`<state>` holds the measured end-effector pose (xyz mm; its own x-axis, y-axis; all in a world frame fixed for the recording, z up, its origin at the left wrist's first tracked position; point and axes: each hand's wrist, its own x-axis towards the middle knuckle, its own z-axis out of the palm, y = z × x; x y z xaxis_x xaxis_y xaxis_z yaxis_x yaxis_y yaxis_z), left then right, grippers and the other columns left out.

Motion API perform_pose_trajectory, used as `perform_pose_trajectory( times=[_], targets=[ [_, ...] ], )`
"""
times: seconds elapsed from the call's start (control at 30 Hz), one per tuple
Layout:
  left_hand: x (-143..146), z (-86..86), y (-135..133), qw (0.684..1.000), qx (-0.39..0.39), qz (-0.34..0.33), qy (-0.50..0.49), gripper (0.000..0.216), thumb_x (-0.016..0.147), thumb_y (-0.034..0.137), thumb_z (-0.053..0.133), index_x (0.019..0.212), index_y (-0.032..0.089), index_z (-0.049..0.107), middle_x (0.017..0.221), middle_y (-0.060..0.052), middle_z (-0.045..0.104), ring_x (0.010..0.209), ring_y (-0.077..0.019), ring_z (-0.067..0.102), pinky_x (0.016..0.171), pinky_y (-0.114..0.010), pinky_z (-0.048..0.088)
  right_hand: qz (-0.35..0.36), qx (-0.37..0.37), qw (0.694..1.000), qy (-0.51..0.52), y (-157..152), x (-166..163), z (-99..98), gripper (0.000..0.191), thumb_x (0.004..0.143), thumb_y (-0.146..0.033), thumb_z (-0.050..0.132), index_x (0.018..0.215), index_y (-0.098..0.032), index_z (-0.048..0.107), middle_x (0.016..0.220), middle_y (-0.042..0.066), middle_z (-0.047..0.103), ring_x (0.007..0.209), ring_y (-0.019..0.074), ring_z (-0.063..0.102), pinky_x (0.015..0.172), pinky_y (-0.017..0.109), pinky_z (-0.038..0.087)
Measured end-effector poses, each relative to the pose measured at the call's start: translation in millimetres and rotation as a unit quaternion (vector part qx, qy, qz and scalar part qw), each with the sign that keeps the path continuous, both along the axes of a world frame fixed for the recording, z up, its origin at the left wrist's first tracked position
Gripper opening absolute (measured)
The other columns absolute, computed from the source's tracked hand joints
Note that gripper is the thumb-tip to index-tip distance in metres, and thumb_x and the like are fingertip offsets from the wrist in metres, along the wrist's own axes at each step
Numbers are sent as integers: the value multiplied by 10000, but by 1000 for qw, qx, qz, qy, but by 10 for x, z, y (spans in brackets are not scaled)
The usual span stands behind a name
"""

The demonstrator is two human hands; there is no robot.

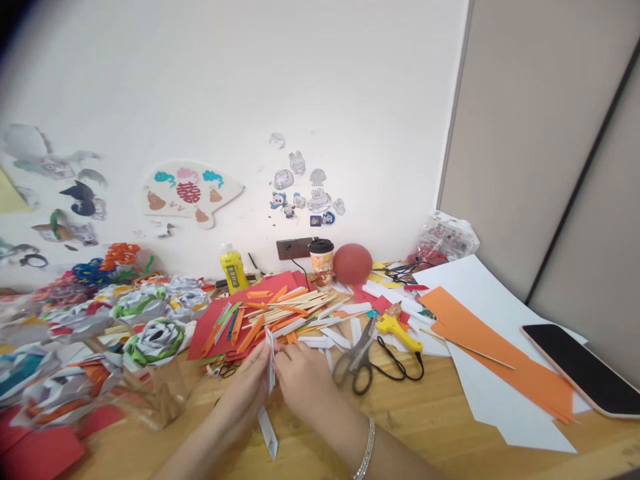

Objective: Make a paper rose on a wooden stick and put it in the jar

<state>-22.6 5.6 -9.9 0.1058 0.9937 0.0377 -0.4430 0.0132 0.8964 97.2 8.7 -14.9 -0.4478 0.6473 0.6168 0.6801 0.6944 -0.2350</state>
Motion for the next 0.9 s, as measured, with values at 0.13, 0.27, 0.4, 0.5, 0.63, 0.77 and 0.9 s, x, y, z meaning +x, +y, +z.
perform_pose_trajectory(
  times=[0.13, 0.27, 0.4, 0.5, 0.63, 0.77, 0.9],
  targets=[
    [-8, -3, -9, 995, 26, -12, 95, 273, 695, 424, 621, 718, 169, 525, 652, 13, 555, 595, -113, 505, 572, -218, 402, -18, -36, 993, 108, 27, 52, 48, 176, 857, -195, 409, 829, -172, 581, 794, 55, 579, 751, 177, 499, 674, 283, 376],
    [-19, -25, -46, 988, -11, -104, 111, 337, 743, 500, 527, 674, 186, 427, 493, 79, 385, 377, -47, 320, 398, -179, 252, 119, -160, 945, 259, 135, 141, 111, 174, 849, -288, 468, 845, -181, 605, 853, 37, 575, 817, 150, 519, 729, 255, 414],
    [-79, -28, -45, 975, -29, -203, 89, 313, 778, 487, 493, 726, 188, 415, 493, 97, 314, 363, -24, 197, 378, -175, 132, 223, -262, 873, 346, 210, 204, 113, 302, 829, -415, 478, 770, -167, 641, 815, 35, 583, 801, 143, 543, 751, 255, 427],
    [-97, -24, -47, 967, -25, -237, 91, 304, 788, 475, 487, 746, 179, 435, 489, 92, 323, 364, -22, 206, 385, -180, 126, 254, -335, 824, 380, 195, 213, 111, 329, 812, -445, 493, 785, -162, 657, 700, 17, 576, 699, 131, 552, 693, 248, 440],
    [-73, -43, -56, 969, -22, -230, 84, 301, 788, 473, 487, 771, 174, 457, 489, 88, 338, 353, -22, 228, 378, -178, 133, 247, -384, 789, 410, 162, 194, 109, 326, 774, -457, 543, 804, -150, 648, 546, -28, 523, 565, 111, 514, 627, 235, 428],
    [-67, -66, -54, 969, -14, -232, 83, 287, 803, 463, 468, 774, 178, 458, 509, 83, 363, 352, -28, 289, 381, -177, 198, 249, -385, 785, 415, 167, 186, 106, 302, 773, -440, 550, 730, -151, 626, 534, -38, 502, 557, 105, 498, 620, 225, 406],
    [-85, -62, -41, 967, -28, -237, 85, 278, 805, 457, 472, 791, 179, 460, 510, 92, 343, 355, -14, 181, 370, -164, 123, 226, -343, 828, 383, 171, 191, 121, 338, 806, -415, 509, 593, -161, 573, 591, -17, 518, 614, 116, 505, 638, 225, 402]
  ],
)
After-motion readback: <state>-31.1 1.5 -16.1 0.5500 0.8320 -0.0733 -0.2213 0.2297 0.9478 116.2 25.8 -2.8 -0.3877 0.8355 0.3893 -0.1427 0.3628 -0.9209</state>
